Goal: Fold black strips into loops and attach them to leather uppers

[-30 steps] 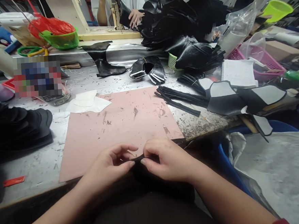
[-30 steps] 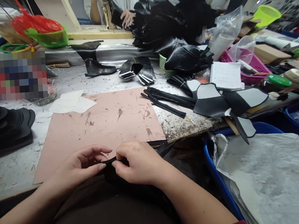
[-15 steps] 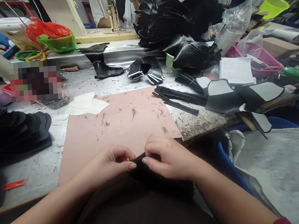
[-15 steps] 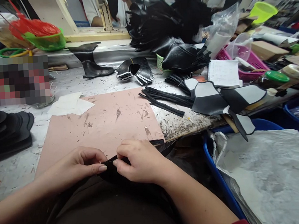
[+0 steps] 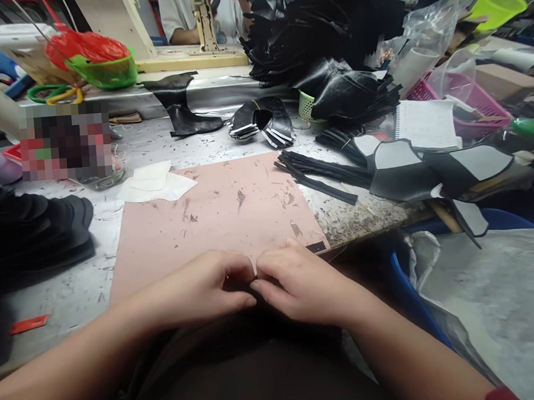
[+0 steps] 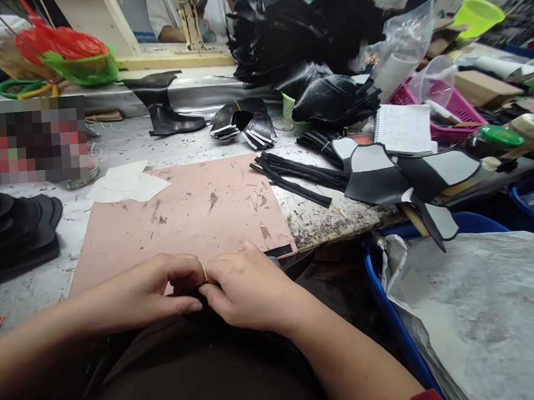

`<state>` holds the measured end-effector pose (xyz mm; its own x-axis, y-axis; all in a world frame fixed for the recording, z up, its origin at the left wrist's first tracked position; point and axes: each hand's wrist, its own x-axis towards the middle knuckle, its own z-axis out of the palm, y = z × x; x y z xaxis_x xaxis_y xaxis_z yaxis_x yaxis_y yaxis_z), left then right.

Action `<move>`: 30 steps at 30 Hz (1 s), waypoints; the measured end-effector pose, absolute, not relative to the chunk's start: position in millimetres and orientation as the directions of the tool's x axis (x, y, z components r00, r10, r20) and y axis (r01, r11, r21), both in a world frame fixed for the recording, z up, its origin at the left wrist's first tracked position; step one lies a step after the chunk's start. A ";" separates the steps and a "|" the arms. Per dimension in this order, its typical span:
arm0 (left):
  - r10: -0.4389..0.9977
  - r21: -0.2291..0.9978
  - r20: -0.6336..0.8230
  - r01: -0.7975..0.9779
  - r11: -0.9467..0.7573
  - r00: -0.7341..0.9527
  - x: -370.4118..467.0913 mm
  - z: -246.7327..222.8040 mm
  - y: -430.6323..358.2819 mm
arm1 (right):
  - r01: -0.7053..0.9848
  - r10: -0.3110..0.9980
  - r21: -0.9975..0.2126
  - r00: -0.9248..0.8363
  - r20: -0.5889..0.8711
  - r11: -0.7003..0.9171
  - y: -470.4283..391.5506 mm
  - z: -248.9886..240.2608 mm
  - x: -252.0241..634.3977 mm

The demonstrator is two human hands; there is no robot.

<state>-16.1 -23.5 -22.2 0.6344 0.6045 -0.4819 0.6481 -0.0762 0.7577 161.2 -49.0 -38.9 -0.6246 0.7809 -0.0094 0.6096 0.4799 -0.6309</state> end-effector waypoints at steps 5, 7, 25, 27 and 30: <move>0.612 0.714 -0.546 0.700 -0.017 0.572 -14.7 -24.0 -22.8 | 0.612 0.800 -0.662 -0.600 -0.030 0.433 -45.4 -36.0 172.4; 0.590 0.710 -0.565 0.704 -0.009 0.577 -16.1 -25.5 -21.9 | 0.624 0.813 -0.657 -0.581 -0.028 0.423 -43.6 -36.5 177.6; 0.442 0.780 -0.510 0.613 -0.124 0.738 -8.9 -25.8 -14.4 | 0.641 0.766 -0.590 -0.641 -0.059 0.491 -44.9 -32.9 174.2; 0.481 0.764 -0.498 0.627 -0.149 0.722 -6.0 -27.7 -14.6 | 0.648 0.763 -0.566 -0.644 -0.050 0.509 -46.6 -30.4 173.1; 0.541 0.736 -0.516 0.667 -0.116 0.664 -3.2 -31.3 -16.8 | 0.652 0.763 -0.562 -0.644 -0.058 0.508 -46.7 -27.5 175.5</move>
